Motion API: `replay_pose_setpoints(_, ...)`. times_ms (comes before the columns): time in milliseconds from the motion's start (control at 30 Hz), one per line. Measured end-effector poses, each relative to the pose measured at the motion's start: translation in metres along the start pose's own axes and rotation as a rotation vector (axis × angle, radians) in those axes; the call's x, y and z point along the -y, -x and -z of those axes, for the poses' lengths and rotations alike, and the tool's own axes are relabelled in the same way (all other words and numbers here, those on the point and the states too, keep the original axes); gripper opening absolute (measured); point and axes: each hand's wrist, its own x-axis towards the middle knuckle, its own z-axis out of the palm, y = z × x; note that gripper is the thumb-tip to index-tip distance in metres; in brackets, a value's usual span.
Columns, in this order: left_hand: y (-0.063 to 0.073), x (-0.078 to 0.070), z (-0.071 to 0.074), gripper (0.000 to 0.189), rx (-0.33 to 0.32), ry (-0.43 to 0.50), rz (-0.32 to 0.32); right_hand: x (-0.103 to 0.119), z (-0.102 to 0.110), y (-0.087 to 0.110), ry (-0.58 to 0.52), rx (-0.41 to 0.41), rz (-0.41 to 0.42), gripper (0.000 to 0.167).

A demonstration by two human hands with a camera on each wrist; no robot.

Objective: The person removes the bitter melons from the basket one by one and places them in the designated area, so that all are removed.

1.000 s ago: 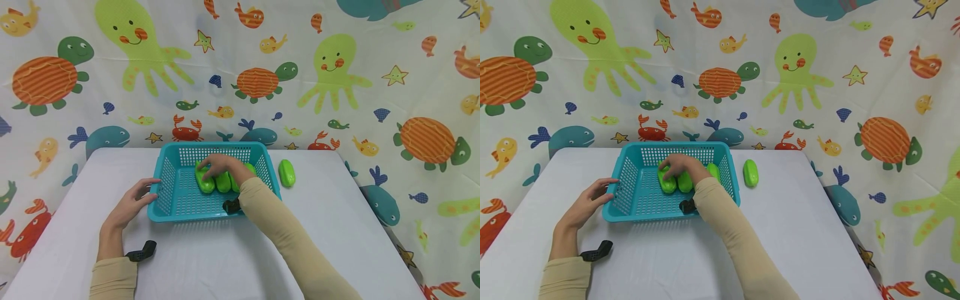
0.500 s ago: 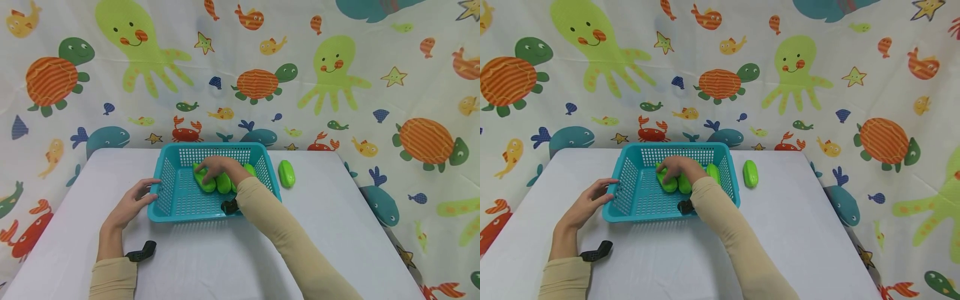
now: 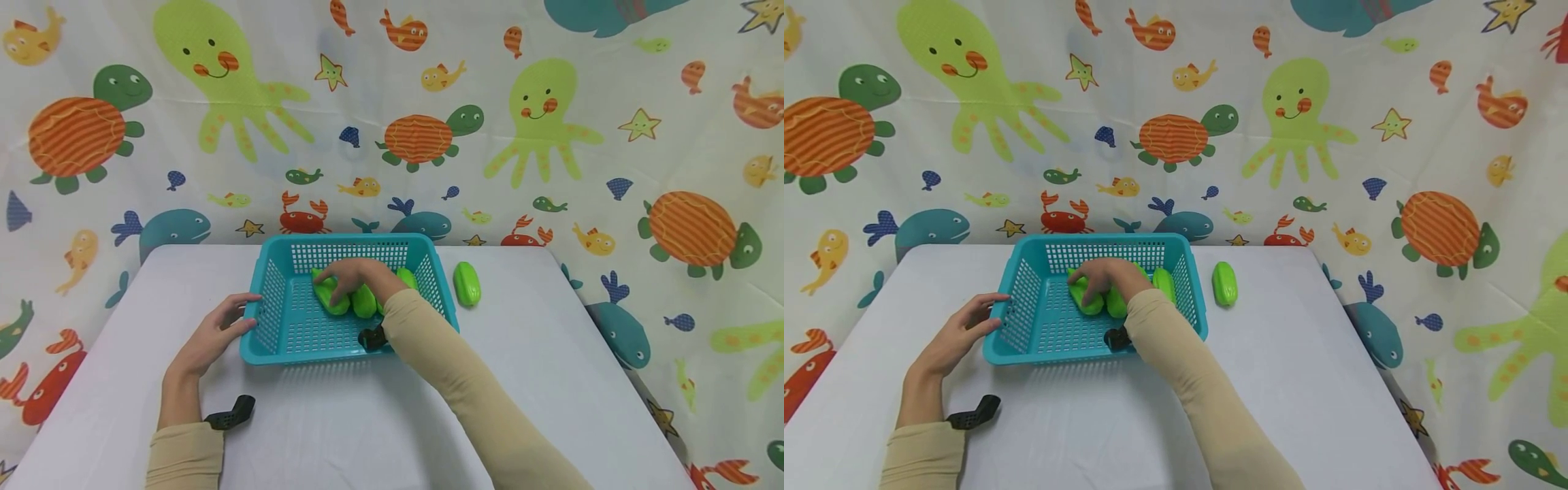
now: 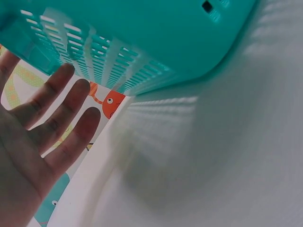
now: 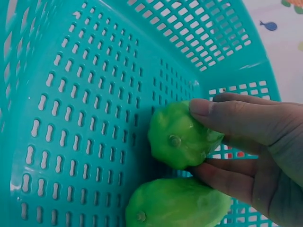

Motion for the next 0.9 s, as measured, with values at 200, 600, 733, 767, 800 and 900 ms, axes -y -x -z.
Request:
replay_pose_setpoints(200, 0.0012, -0.0001, 0.0006, 0.054, 0.008, 0.001, 0.0, -0.0015, -0.0011, -0.0008, 0.019, -0.01, 0.028, 0.064)
replay_pose_setpoints(600, 0.0036, -0.0007, 0.0016, 0.053, 0.014, 0.006, -0.004, -0.0014, -0.0041, -0.0007, 0.007, -0.011, 0.028, 0.065)
replay_pose_setpoints(733, 0.0044, 0.0002, 0.0019, 0.053, 0.015, 0.011, -0.007, -0.0012, -0.0047, 0.0004, -0.03, -0.008, 0.042, 0.065)
replay_pose_setpoints(767, 0.0046, 0.0005, 0.002, 0.053, 0.016, 0.012, -0.007, -0.0014, -0.0049, 0.0006, -0.045, -0.006, 0.046, 0.065)
replay_pose_setpoints(800, 0.0048, 0.0008, 0.0021, 0.053, 0.016, 0.013, -0.006, -0.0018, -0.0052, 0.0007, -0.062, -0.003, 0.05, 0.065)
replay_pose_setpoints(900, 0.0055, 0.0013, 0.0026, 0.052, 0.021, 0.016, -0.004, -0.0036, -0.0061, 0.0008, -0.124, 0.007, 0.066, 0.065)
